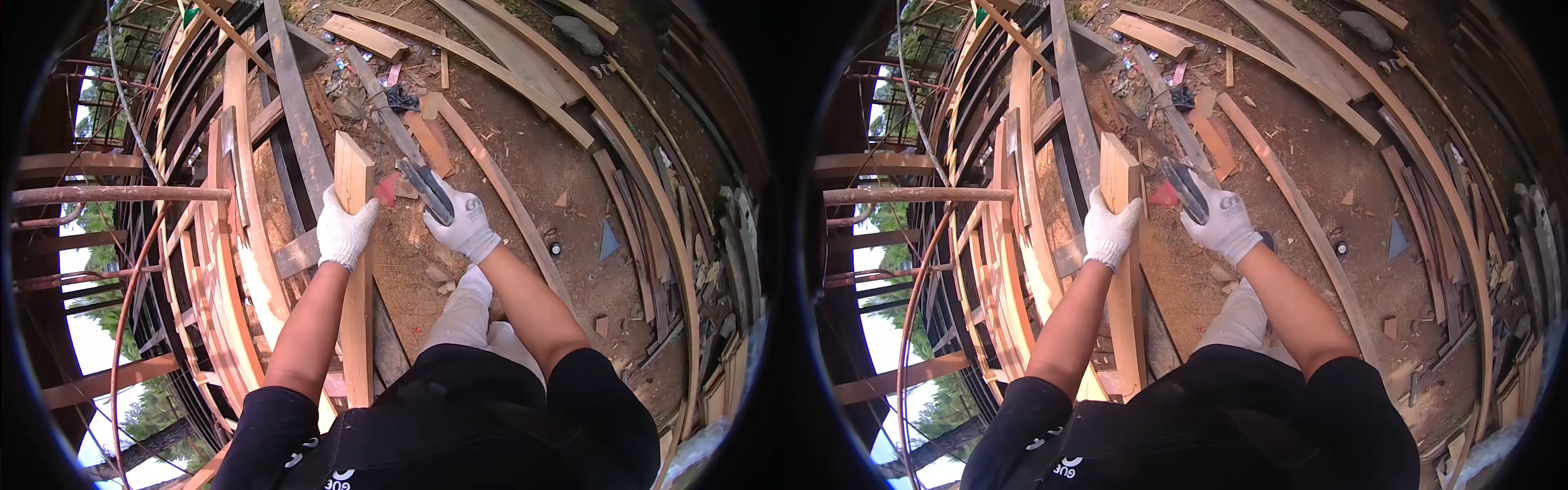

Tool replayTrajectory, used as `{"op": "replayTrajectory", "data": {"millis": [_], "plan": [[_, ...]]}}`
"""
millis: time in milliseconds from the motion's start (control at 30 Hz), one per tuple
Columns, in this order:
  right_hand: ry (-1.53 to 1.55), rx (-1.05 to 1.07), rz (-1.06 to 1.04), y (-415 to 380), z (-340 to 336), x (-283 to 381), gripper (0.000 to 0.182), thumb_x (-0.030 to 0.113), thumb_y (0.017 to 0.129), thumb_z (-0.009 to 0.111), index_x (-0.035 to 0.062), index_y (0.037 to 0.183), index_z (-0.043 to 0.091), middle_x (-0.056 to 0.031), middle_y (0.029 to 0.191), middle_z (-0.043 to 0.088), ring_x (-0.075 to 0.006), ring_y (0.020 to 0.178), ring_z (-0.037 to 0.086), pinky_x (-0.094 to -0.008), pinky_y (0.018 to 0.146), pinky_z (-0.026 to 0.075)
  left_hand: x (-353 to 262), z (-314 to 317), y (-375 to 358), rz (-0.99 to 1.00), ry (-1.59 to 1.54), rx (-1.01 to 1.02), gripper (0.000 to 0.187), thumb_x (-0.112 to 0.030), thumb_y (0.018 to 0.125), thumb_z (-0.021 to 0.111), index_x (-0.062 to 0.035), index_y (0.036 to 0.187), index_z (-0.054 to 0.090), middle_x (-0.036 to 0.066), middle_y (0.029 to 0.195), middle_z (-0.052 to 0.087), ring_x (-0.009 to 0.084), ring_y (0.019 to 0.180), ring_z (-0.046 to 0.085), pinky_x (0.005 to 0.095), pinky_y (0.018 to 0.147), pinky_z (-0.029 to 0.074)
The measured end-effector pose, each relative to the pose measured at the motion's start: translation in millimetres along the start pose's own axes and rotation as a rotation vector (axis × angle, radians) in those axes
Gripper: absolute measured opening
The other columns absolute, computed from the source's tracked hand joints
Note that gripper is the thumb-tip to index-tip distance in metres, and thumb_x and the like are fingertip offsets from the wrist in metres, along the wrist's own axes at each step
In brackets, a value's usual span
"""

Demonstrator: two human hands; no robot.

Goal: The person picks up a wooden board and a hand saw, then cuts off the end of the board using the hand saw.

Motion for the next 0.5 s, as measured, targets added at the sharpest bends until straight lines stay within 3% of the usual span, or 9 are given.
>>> {"op": "replayTrajectory", "data": {"millis": [67, 200, 267, 300, 333, 367, 433, 500], "plan": [[-0.045, -0.047, 0.072, -66, -32, -34, 0.074, 0.017, 0.083, 0.073, 0.0044, 0.151, 0.049, -0.0258, 0.12, 0.071, -0.0407, 0.105, 0.072, -0.0465, 0.09, 0.058, 3, -4, -4, -0.041, -0.007, 0.007, 0.078, -0.043, 0.08, 0.082, -0.0008, 0.138, 0.051, 0.026, 0.118, 0.07, 0.0396, 0.111, 0.07, 0.0437, 0.097, 0.054], [-0.374, 0.016, 0.833, -206, -96, -162, 0.06, 0.023, 0.084, 0.073, 0.0076, 0.14, 0.061, -0.0279, 0.123, 0.069, -0.0435, 0.115, 0.067, -0.0481, 0.098, 0.055, 5, -4, 6, -0.063, -0.04, 0.039, 0.08, -0.042, 0.079, 0.081, -0.0036, 0.141, 0.049, 0.025, 0.12, 0.07, 0.039, 0.113, 0.07, 0.0431, 0.097, 0.054], [-0.534, 0.057, 0.961, -243, -131, -175, 0.06, 0.024, 0.082, 0.073, 0.0025, 0.138, 0.062, -0.0249, 0.126, 0.07, -0.0398, 0.118, 0.068, -0.0467, 0.104, 0.052, 8, -9, 8, -0.103, -0.062, 0.074, 0.081, -0.044, 0.079, 0.08, -0.0048, 0.142, 0.049, 0.023, 0.123, 0.069, 0.0394, 0.114, 0.069, 0.0433, 0.099, 0.054], [-0.496, 0.12, 0.998, -220, -150, -155, 0.064, 0.023, 0.081, 0.074, 0.0009, 0.14, 0.06, -0.0234, 0.128, 0.07, -0.0374, 0.121, 0.067, -0.0451, 0.107, 0.051, 1, -18, 7, -0.158, -0.039, 0.132, 0.084, -0.047, 0.078, 0.079, -0.005, 0.144, 0.048, 0.024, 0.126, 0.068, 0.0407, 0.115, 0.068, 0.0446, 0.1, 0.053], [-0.551, 0.025, 0.878, -205, -151, -163, 0.058, 0.021, 0.079, 0.077, 0.0036, 0.133, 0.065, -0.0229, 0.112, 0.075, -0.0389, 0.109, 0.072, -0.0454, 0.098, 0.055, 9, -20, 11, -0.16, -0.044, 0.134, 0.086, -0.049, 0.078, 0.079, -0.0052, 0.145, 0.048, 0.025, 0.127, 0.067, 0.0411, 0.116, 0.067, 0.0451, 0.1, 0.053], [-0.49, 0.02, 0.882, -184, -148, -190, 0.06, 0.019, 0.08, 0.077, 0.0027, 0.136, 0.063, -0.0227, 0.114, 0.075, -0.0365, 0.11, 0.072, -0.0434, 0.097, 0.056, 15, -19, 12, -0.155, -0.049, 0.13, 0.087, -0.05, 0.077, 0.078, -0.0055, 0.146, 0.048, 0.025, 0.128, 0.067, 0.0416, 0.116, 0.067, 0.0456, 0.1, 0.053], [-0.57, 0.086, 0.612, -82, -122, -157, 0.065, 0.015, 0.081, 0.076, 0.0004, 0.142, 0.059, -0.0242, 0.122, 0.072, -0.0337, 0.114, 0.072, -0.0408, 0.1, 0.055, 10, -30, 12, -0.161, -0.068, 0.16, 0.091, -0.051, 0.075, 0.079, -0.0039, 0.146, 0.048, 0.026, 0.128, 0.066, 0.0407, 0.118, 0.066, 0.045, 0.101, 0.053], [-0.426, 0.144, 0.513, 22, -83, -112, 0.071, 0.013, 0.081, 0.075, -0.0012, 0.147, 0.053, -0.0259, 0.132, 0.068, -0.0322, 0.121, 0.069, -0.0398, 0.105, 0.052, 14, -30, 16, -0.18, -0.079, 0.242, 0.093, -0.051, 0.075, 0.08, -0.0036, 0.148, 0.047, 0.027, 0.13, 0.065, 0.0403, 0.119, 0.066, 0.0449, 0.102, 0.053]]}}
Point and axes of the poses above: each hand's wrist, its own y-axis towards the middle knuckle, its own z-axis out of the palm, x = y × z, the point moved 7 cm from there along y, towards the middle knuckle
